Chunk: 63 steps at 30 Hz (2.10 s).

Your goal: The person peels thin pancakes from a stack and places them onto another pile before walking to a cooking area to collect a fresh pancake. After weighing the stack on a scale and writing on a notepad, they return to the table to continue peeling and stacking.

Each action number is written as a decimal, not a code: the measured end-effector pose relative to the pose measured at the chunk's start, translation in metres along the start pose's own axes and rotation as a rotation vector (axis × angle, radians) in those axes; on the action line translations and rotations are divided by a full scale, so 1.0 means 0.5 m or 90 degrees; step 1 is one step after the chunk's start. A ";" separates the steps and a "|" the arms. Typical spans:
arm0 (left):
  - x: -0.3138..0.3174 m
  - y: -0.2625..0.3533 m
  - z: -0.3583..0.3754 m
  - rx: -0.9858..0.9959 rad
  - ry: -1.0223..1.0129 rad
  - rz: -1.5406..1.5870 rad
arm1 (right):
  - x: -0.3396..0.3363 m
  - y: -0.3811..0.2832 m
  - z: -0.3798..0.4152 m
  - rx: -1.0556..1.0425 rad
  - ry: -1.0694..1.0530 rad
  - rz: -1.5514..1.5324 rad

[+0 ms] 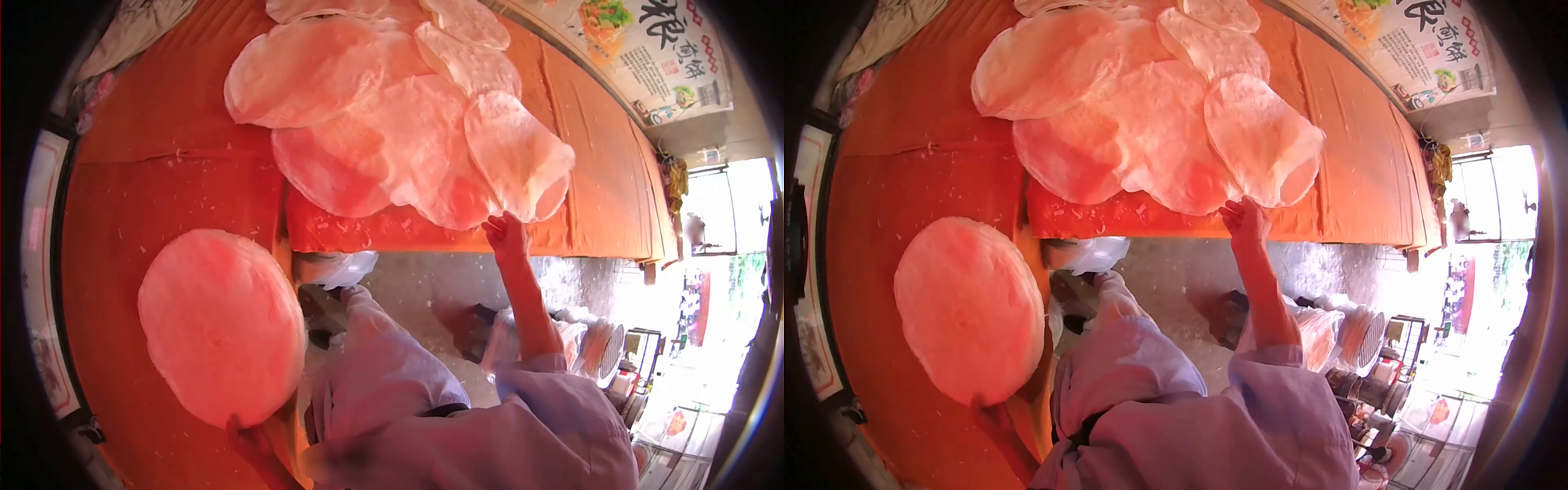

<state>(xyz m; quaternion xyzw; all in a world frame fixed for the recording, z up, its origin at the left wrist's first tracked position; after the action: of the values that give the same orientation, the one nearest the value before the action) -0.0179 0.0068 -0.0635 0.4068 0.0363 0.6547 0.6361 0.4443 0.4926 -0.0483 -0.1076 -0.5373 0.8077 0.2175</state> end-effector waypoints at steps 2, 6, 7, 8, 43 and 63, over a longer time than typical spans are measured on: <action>0.001 0.015 0.009 0.020 -0.052 0.025 | 0.042 -0.031 0.029 -0.196 0.005 0.070; 0.065 0.036 0.027 0.075 -0.199 -0.044 | 0.188 -0.062 0.129 -0.391 -0.224 0.210; 0.047 0.041 0.029 0.087 -0.145 -0.073 | 0.252 -0.045 0.192 -0.378 -0.373 0.254; 0.029 0.047 0.032 0.096 -0.090 -0.103 | 0.311 -0.020 0.274 -0.362 -0.542 0.336; 0.101 -0.007 0.024 -0.080 0.012 0.065 | 0.711 0.013 0.599 -0.159 -1.047 0.208; 0.081 0.018 0.019 0.141 -0.038 -0.038 | 0.471 0.065 0.439 -0.291 -0.746 0.584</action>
<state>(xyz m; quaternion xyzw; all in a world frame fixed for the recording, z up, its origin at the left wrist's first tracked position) -0.0138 0.0357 -0.0325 0.4927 0.1012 0.6151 0.6071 0.1395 0.4118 0.0239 0.0830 -0.6196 0.6115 -0.4851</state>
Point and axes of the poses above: each hand's wrist, its own z-axis away from the middle knuckle, its own x-axis out of the palm, y = z × x, the point moved 3 cm from there along -z, towards the middle knuckle, and after that the axes turned 9 degrees about -x, right-handed, at the moved point
